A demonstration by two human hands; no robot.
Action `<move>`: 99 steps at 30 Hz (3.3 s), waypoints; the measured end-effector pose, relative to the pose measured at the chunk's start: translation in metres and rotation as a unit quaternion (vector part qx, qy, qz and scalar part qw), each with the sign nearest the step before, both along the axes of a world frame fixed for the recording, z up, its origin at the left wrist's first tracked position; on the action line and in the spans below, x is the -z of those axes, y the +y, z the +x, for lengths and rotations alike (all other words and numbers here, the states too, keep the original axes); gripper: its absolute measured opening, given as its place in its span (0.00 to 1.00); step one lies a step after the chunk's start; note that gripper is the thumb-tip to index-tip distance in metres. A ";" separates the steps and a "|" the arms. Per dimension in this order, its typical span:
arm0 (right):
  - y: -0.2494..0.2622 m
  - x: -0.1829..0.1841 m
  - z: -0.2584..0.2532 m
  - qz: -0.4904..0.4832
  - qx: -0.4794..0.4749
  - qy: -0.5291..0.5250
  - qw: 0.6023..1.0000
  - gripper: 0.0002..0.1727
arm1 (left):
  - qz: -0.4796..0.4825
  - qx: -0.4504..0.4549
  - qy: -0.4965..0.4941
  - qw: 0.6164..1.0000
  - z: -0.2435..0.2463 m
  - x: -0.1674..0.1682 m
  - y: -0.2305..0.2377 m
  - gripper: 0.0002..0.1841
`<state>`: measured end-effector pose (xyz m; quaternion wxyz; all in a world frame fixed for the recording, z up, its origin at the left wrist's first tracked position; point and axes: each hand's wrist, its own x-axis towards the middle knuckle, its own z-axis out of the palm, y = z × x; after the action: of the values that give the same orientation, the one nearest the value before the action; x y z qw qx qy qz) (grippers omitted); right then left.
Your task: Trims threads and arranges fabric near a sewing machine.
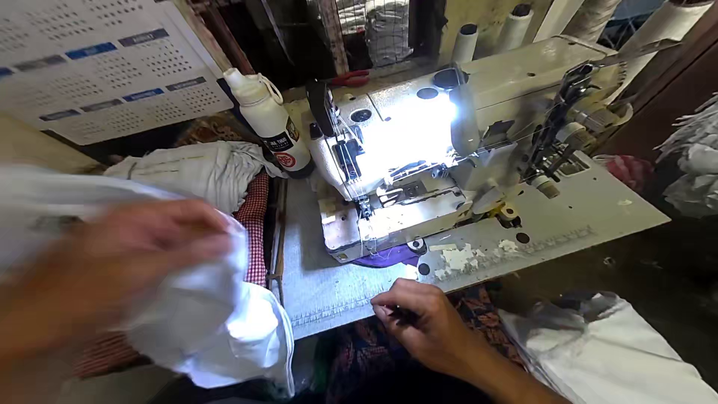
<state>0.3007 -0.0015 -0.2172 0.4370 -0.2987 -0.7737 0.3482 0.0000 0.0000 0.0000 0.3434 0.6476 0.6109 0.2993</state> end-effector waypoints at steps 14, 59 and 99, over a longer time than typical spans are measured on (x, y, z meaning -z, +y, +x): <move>0.041 -0.003 -0.052 -0.175 -0.216 0.046 0.960 0.13 | -0.145 0.041 -0.309 0.939 0.021 0.159 -0.022 0.02; -0.022 0.022 -0.058 -0.034 0.065 0.074 0.995 0.12 | -0.053 -0.187 -0.369 0.909 0.073 0.181 -0.058 0.08; 0.041 -0.021 -0.040 0.081 -0.132 -0.107 0.982 0.13 | -0.108 0.138 -0.158 0.972 -0.013 0.160 -0.052 0.09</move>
<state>0.2603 0.0394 -0.1962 0.3246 -0.1932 -0.8743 0.3048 -0.0134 -0.0521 -0.1597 0.5410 0.6297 0.4822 0.2798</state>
